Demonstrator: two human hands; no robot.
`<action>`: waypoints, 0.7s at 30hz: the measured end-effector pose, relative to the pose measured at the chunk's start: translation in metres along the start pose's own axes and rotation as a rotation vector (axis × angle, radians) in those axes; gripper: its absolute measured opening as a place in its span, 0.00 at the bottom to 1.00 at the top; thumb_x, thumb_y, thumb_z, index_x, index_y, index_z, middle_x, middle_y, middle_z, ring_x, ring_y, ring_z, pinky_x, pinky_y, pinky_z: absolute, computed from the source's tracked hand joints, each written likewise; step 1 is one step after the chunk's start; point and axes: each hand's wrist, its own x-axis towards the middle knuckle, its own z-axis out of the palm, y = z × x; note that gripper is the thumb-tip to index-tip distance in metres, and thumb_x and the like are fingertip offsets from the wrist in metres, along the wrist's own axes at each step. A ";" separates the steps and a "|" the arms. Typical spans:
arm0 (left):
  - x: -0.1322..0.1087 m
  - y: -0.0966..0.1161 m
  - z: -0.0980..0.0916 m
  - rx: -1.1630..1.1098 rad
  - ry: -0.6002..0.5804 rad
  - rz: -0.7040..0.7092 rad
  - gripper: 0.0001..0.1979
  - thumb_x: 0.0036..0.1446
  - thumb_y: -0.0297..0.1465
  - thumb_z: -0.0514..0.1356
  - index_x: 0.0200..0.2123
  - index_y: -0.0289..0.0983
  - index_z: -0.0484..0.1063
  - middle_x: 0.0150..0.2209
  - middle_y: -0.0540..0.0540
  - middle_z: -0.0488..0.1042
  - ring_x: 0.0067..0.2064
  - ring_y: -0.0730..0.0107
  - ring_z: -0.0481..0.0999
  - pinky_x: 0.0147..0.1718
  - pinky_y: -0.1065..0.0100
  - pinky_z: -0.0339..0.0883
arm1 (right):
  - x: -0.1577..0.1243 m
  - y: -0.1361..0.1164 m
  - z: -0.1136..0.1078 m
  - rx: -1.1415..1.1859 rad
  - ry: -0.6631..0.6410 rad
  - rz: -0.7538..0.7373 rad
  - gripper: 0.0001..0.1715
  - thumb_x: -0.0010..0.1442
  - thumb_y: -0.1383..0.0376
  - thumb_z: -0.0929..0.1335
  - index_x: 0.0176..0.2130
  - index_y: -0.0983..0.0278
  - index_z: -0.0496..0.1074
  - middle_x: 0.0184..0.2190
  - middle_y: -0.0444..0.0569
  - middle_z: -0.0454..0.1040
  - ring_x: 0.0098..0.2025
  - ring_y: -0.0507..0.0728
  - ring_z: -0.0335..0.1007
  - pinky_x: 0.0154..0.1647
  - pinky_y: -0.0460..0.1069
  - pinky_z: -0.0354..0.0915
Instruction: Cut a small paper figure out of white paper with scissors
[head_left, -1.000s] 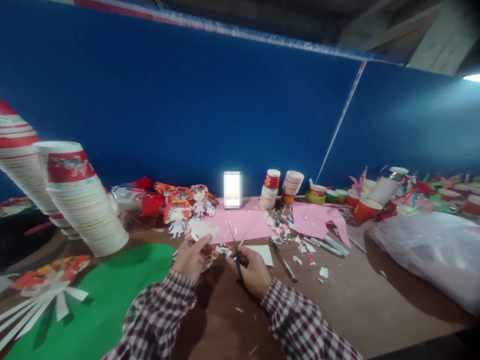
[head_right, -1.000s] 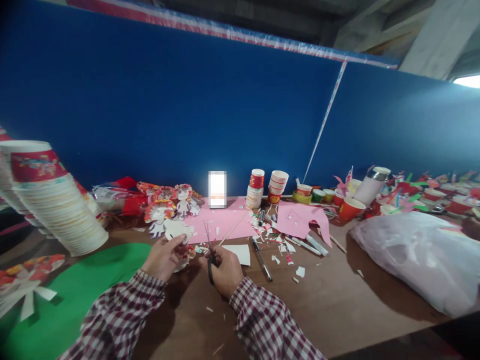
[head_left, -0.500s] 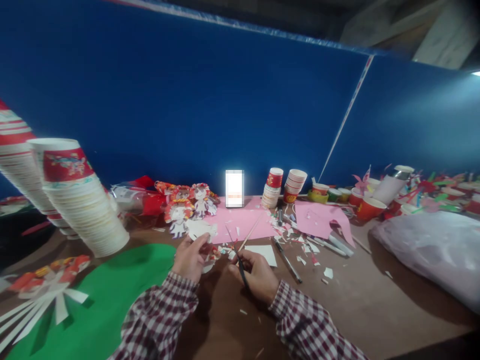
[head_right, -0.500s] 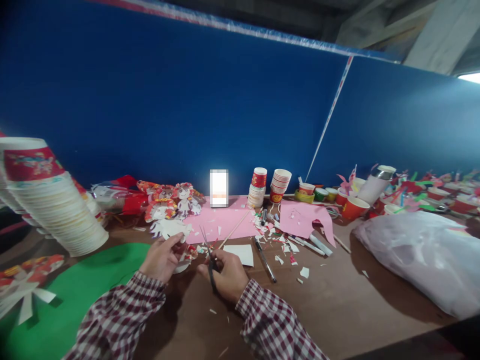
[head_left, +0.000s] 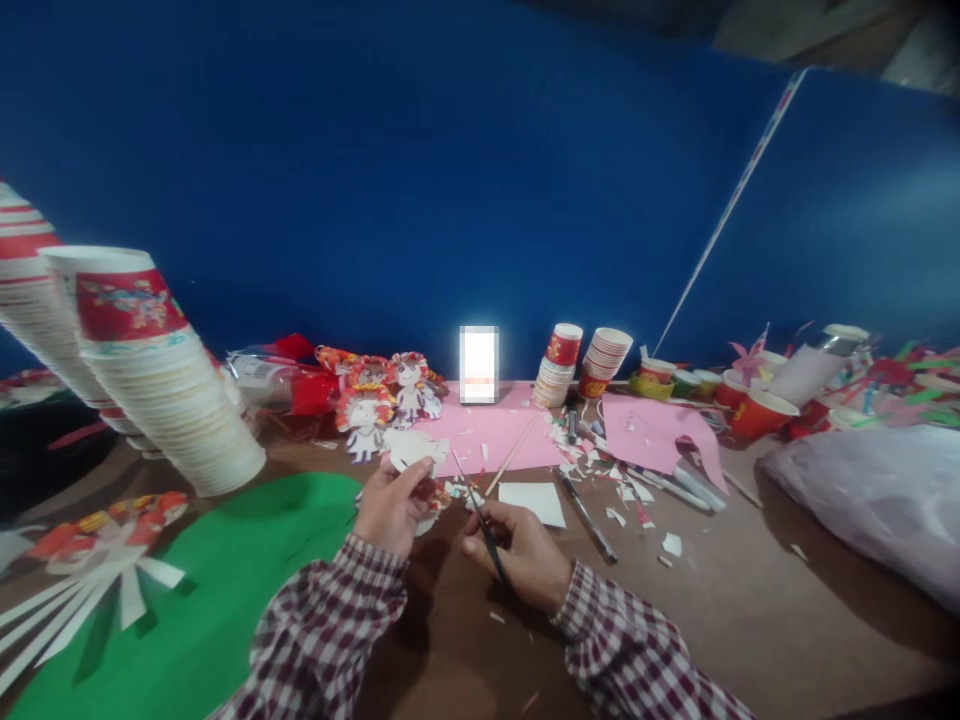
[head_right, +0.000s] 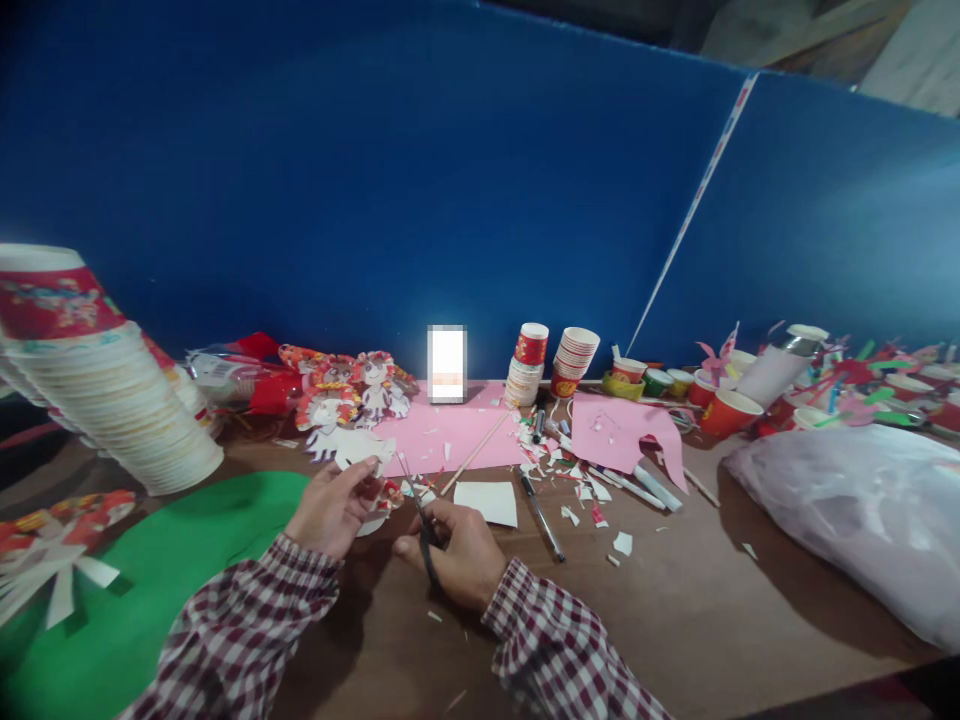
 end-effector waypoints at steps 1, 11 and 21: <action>-0.001 -0.001 0.000 0.010 -0.015 -0.006 0.15 0.32 0.24 0.71 0.25 0.34 0.69 0.20 0.54 0.74 0.18 0.77 0.71 0.15 0.76 0.67 | 0.000 0.000 0.000 0.004 0.000 0.001 0.13 0.52 0.60 0.73 0.32 0.67 0.69 0.23 0.41 0.65 0.25 0.49 0.57 0.26 0.44 0.55; 0.003 -0.009 -0.004 0.100 -0.124 -0.016 0.14 0.32 0.27 0.72 0.24 0.34 0.70 0.21 0.53 0.74 0.22 0.77 0.72 0.21 0.74 0.69 | 0.003 0.007 -0.005 0.092 -0.035 -0.023 0.16 0.56 0.55 0.69 0.32 0.66 0.68 0.21 0.40 0.63 0.22 0.48 0.55 0.22 0.43 0.53; 0.001 -0.011 -0.001 0.141 -0.102 -0.038 0.15 0.32 0.26 0.71 0.27 0.33 0.73 0.24 0.50 0.75 0.25 0.75 0.73 0.23 0.74 0.69 | 0.002 0.005 -0.004 0.128 -0.055 -0.010 0.17 0.55 0.55 0.70 0.32 0.67 0.68 0.19 0.39 0.61 0.21 0.47 0.54 0.20 0.42 0.51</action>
